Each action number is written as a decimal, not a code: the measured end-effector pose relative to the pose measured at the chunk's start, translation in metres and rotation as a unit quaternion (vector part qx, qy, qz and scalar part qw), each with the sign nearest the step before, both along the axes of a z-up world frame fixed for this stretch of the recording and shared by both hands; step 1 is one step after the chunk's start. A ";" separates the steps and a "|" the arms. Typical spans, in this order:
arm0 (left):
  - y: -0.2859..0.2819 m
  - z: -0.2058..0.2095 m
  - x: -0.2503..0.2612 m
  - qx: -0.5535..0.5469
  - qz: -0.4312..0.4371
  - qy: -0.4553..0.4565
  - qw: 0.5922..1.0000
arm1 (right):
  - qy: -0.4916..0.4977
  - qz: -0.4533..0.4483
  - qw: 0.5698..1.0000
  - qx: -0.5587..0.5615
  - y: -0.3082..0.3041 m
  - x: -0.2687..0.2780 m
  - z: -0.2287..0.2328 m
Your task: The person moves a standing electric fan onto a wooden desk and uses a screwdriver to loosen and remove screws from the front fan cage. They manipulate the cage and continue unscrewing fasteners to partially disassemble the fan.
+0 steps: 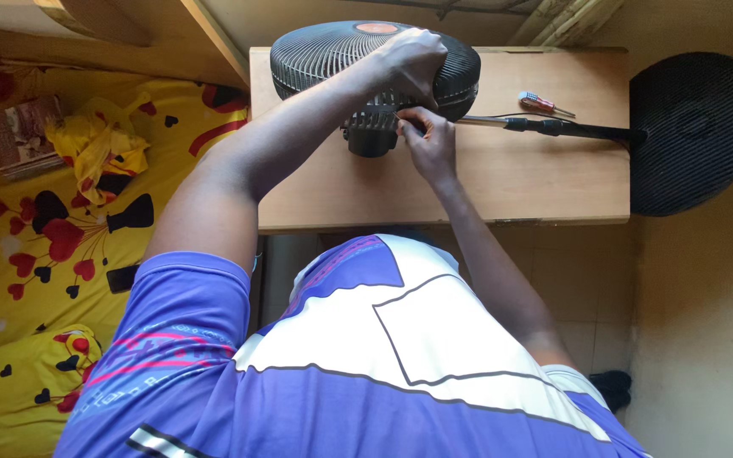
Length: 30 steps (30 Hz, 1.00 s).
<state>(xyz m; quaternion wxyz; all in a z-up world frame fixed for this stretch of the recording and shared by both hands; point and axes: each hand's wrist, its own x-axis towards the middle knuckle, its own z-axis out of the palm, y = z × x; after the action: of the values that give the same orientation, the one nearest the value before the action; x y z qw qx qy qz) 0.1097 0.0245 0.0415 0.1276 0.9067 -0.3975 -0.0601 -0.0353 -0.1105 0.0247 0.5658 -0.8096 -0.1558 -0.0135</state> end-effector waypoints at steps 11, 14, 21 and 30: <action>-0.009 -0.016 0.009 0.013 -0.013 -0.018 1.000 | -0.118 0.023 0.991 -0.062 -0.004 0.000 0.030; -0.008 -0.015 0.007 0.020 -0.005 -0.005 1.000 | -0.101 0.027 0.990 -0.094 0.000 -0.002 0.029; -0.009 -0.010 0.005 0.031 -0.010 -0.002 0.999 | -0.100 0.043 0.988 -0.111 0.008 -0.004 0.024; -0.015 -0.018 0.007 0.046 0.019 0.020 0.999 | -0.104 0.063 0.984 -0.127 0.007 0.005 0.034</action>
<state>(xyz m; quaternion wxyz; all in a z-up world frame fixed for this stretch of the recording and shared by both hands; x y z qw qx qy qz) 0.1165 0.0099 0.0232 0.0950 0.9176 -0.3742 -0.0944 -0.0304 -0.1031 0.0584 0.4387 -0.8578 -0.2647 -0.0416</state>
